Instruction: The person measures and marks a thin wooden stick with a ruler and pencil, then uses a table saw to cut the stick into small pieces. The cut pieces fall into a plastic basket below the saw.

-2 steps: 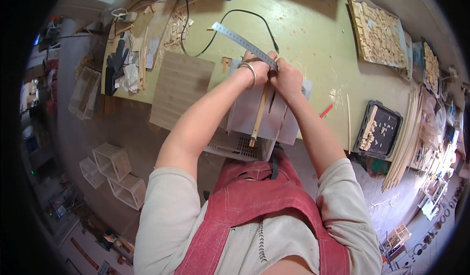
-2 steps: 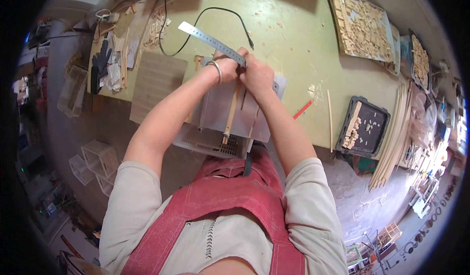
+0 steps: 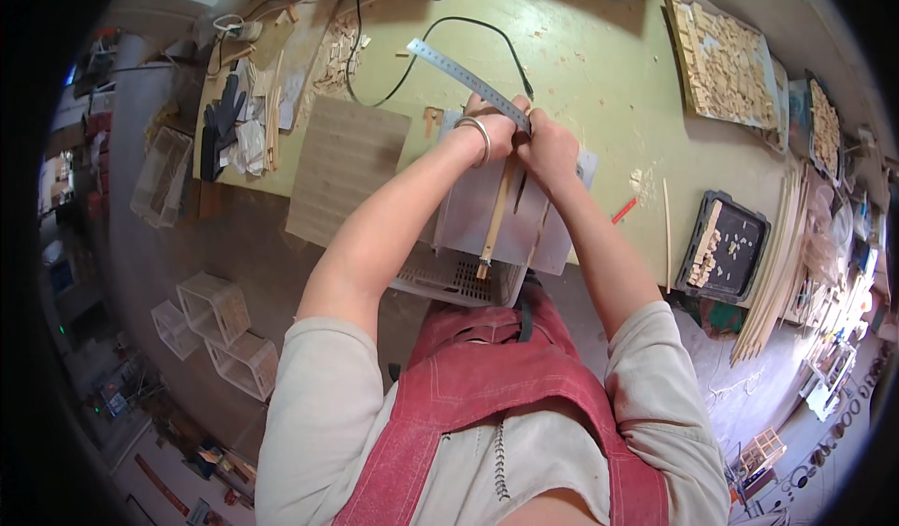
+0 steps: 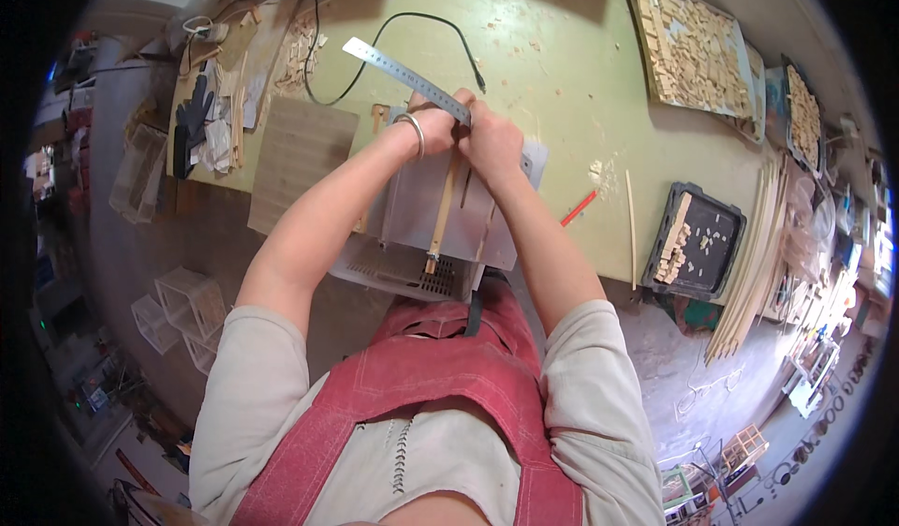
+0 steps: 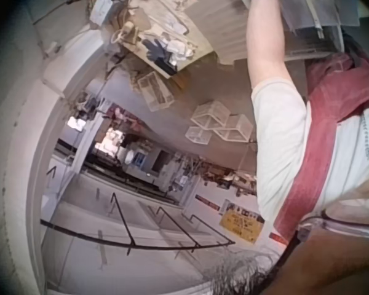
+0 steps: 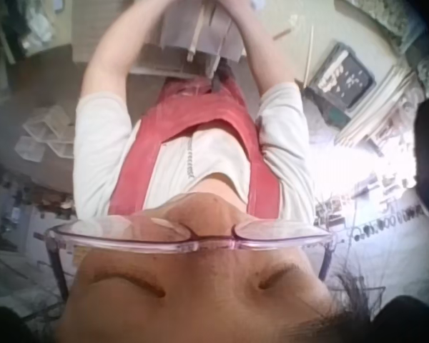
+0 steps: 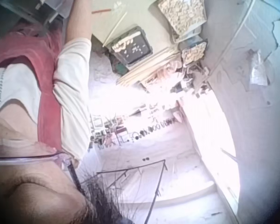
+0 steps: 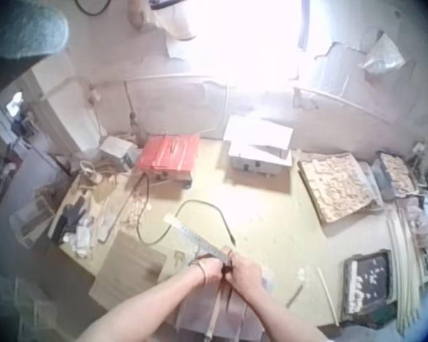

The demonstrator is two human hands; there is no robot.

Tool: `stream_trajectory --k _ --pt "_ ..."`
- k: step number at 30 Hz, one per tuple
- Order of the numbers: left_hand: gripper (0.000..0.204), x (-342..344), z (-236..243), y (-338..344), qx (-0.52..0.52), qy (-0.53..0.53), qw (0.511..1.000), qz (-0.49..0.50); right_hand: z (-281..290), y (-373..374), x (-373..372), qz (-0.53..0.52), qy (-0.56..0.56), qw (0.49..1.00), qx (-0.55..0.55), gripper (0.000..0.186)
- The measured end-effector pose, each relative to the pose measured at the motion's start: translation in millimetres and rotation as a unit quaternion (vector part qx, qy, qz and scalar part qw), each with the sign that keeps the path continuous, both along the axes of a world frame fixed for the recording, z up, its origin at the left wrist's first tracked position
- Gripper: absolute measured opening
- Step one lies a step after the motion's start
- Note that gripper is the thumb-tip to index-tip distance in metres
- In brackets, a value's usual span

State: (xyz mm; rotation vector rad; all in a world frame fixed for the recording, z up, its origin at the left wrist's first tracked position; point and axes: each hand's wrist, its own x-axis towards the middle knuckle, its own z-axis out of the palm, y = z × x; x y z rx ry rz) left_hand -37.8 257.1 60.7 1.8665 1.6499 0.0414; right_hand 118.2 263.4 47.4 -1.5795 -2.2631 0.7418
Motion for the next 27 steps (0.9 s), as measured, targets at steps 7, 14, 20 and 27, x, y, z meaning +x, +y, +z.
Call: stream_trajectory --k 7,14,20,27 --pt "0.074 7 28 8 -0.116 0.075 0.99 -0.015 48 22 76 -0.038 0.029 0.994 -0.094 0.057" --pt "0.073 -1 16 -42 0.16 0.063 0.983 0.056 26 8 206 -0.088 -0.044 0.992 -0.073 0.069" --pt "0.058 29 32 -136 0.19 0.029 0.977 0.086 2 1 207 -0.034 -0.032 0.998 -0.039 0.069" --pt "0.052 44 14 -177 0.184 0.016 0.979 0.083 -2 16 196 0.021 -0.034 0.998 -0.049 0.065"
